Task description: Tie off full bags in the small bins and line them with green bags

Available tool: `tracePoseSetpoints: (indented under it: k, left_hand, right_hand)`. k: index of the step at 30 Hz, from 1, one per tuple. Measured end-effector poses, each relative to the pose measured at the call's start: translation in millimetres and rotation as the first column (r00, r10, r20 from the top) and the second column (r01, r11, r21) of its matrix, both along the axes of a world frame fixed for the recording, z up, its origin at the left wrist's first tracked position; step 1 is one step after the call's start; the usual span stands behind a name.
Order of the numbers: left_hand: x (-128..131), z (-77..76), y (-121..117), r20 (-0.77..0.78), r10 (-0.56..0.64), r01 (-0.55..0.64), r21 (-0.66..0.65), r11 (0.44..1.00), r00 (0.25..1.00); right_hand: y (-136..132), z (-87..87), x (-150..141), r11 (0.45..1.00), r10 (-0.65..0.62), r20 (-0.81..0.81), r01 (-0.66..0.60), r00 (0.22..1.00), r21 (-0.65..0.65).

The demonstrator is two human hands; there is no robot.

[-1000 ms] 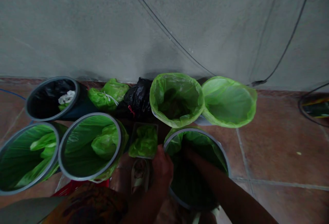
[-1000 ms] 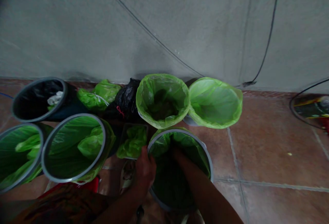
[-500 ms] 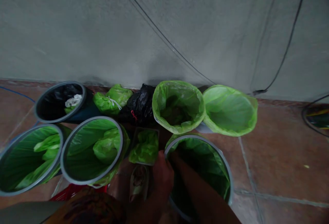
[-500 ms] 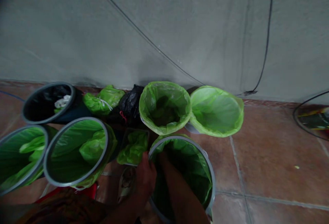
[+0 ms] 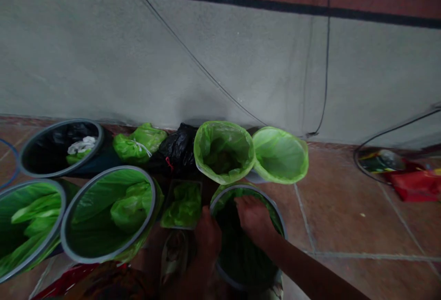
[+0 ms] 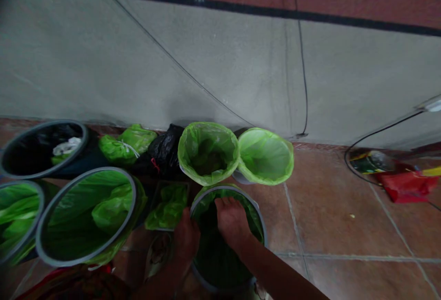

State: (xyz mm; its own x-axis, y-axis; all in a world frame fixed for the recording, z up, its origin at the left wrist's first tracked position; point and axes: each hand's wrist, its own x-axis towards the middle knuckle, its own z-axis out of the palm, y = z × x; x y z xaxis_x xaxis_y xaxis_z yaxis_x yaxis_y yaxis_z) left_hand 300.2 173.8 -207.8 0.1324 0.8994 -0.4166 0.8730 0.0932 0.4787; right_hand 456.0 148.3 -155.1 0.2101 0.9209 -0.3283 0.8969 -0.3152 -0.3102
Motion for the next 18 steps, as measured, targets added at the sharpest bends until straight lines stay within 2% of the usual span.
tracePoseSetpoints:
  k: [1, 3, 8, 12, 15, 18]
  left_hand:
    - [0.1, 0.1, 0.3, -0.002, -0.005, 0.005, 0.004, 1.0, 1.0]
    - [-0.1, 0.6, 1.0, 0.006, -0.013, 0.013, 0.01, 1.0, 1.0]
    - [-0.6, 3.5, 3.5, -0.02, -0.031, 0.032, 0.038, 0.999, 0.999]
    - [0.0, 8.2, 5.5, -0.054, -0.056, 0.059, 0.043, 0.997, 0.997]
    - [-1.1, 10.5, 8.5, -0.044, -0.104, 0.106, 0.033, 0.994, 0.994]
    - [-3.7, 10.8, 12.4, -0.028, -0.175, 0.176, 0.015, 0.984, 0.984]
  right_hand:
    - [2.9, 1.6, 9.0, 0.998, 0.002, 0.073, -0.007, 0.997, 0.066]
    - [11.0, -2.5, 27.9, 0.99, -0.044, 0.102, 0.03, 0.994, 0.138]
    - [36.4, -29.4, 59.5, 0.999, -0.019, -0.051, 0.018, 0.999, -0.032]
    - [44.9, -28.6, 61.6, 0.994, -0.08, -0.12, 0.07, 0.989, -0.085]
    - [35.4, -19.6, 59.9, 0.969, -0.219, -0.004, 0.217, 0.976, -0.118]
    - [4.9, -15.0, 63.3, 0.933, -0.344, 0.106, 0.352, 0.933, -0.073]
